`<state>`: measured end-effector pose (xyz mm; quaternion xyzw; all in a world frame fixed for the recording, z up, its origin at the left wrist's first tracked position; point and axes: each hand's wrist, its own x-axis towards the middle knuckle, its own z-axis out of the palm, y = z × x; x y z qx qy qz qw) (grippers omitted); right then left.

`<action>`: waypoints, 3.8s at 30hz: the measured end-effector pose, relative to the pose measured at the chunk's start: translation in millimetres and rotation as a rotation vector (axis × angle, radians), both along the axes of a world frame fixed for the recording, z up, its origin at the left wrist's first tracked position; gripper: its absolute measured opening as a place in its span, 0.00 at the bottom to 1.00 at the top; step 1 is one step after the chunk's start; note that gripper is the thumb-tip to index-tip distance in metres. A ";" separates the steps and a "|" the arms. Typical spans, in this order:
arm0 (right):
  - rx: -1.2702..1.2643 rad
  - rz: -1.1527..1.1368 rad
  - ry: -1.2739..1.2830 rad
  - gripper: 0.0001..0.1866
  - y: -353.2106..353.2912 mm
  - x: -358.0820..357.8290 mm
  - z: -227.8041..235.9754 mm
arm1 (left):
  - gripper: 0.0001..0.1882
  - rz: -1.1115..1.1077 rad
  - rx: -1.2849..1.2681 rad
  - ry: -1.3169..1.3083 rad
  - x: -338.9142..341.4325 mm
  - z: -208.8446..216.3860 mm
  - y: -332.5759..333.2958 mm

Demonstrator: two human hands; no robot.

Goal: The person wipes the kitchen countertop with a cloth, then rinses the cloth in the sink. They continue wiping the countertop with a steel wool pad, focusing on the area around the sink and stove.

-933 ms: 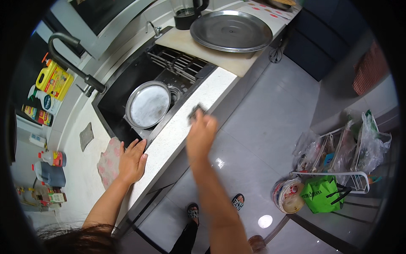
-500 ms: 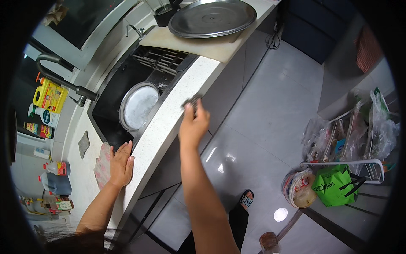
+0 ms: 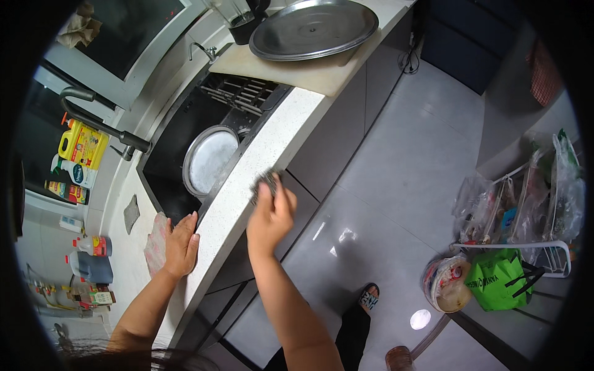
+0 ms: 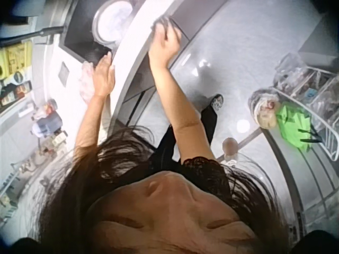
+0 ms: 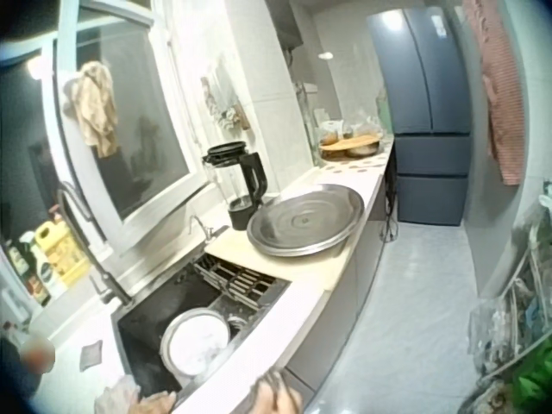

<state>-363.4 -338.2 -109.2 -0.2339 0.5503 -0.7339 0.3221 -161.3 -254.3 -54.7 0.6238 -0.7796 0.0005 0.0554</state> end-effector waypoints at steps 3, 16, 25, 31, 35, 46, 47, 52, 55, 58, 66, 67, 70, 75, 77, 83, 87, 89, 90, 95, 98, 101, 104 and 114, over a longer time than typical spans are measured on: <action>0.072 0.070 -0.058 0.17 19.8 7.1 -25.9 | 0.26 -0.004 0.006 0.007 -2.3 -1.7 -1.9; -0.040 0.222 0.076 0.17 35.2 21.1 -45.2 | 0.26 -0.002 -0.001 -0.004 3.5 -4.6 5.5; -0.015 0.054 0.273 0.17 -88.1 -60.5 -33.6 | 0.26 -0.029 0.001 -0.005 -4.9 -3.1 -5.7; -0.023 0.226 0.109 0.19 66.9 38.4 -57.2 | 0.26 0.010 -0.003 -0.010 1.7 -3.0 3.7; -0.003 0.015 0.230 0.17 -61.9 -28.3 -54.2 | 0.26 -0.007 0.007 0.004 1.8 -3.7 1.8; -0.045 0.154 0.263 0.22 91.8 62.0 -24.2 | 0.26 -0.002 -0.024 0.027 4.0 -5.1 2.9; -0.004 0.206 0.224 0.22 136.1 86.0 -23.2 | 0.26 0.003 -0.022 0.031 5.0 -6.5 3.1; 0.030 0.145 0.285 0.22 149.6 108.1 -12.2 | 0.26 -0.046 -0.024 0.146 14.3 -3.6 4.0; 0.180 0.123 0.317 0.18 75.1 64.8 15.6 | 0.26 -0.084 -0.013 0.476 34.3 -1.9 9.2; 0.135 0.089 0.200 0.17 64.4 56.4 14.0 | 0.26 -0.137 -0.079 0.344 49.4 17.2 31.7; 0.056 0.457 0.204 0.15 249.3 139.3 -11.1 | 0.31 0.002 0.037 0.126 84.7 31.4 163.2; 0.064 0.474 0.143 0.15 247.6 139.9 -13.1 | 0.32 0.028 0.078 0.095 88.5 25.8 176.6; 0.044 0.252 0.363 0.15 153.5 98.8 -11.6 | 0.32 0.097 0.142 0.087 90.6 15.8 191.8; -0.067 0.186 -0.217 0.20 66.8 50.5 -7.1 | 0.32 0.070 0.199 0.071 85.7 29.0 173.6; -0.017 0.193 -0.135 0.20 92.9 65.7 -13.0 | 0.33 0.072 0.207 0.086 85.2 27.2 174.3; 0.077 0.437 0.180 0.16 275.8 155.7 -39.3 | 0.33 0.080 0.180 0.101 91.1 23.5 183.4; -0.028 0.161 0.215 0.13 186.9 119.8 -25.3 | 0.32 -0.001 0.090 0.205 97.7 10.9 181.4; 0.018 0.172 0.270 0.13 146.1 89.5 -7.0 | 0.32 -0.004 0.091 0.238 93.6 10.5 177.6; 0.003 0.157 0.322 0.14 151.0 93.3 -10.5 | 0.31 -0.008 0.080 0.244 96.0 8.2 178.7; -0.047 0.227 0.383 0.14 224.9 137.9 -28.4 | 0.31 -0.036 -0.026 0.284 104.0 -8.1 186.6; -0.121 0.169 0.417 0.13 197.7 121.6 -22.9 | 0.30 -0.041 -0.027 0.285 104.9 -10.9 189.0; -0.105 0.057 0.405 0.14 144.0 96.3 -20.4 | 0.31 -0.041 -0.008 0.272 104.7 -11.0 187.8; -0.123 0.069 0.416 0.15 161.7 104.4 -29.1 | 0.31 -0.050 -0.024 0.262 103.4 -10.6 187.6; -0.106 0.128 0.570 0.17 134.4 73.7 -23.6 | 0.44 0.000 -0.028 0.239 90.5 -3.3 186.5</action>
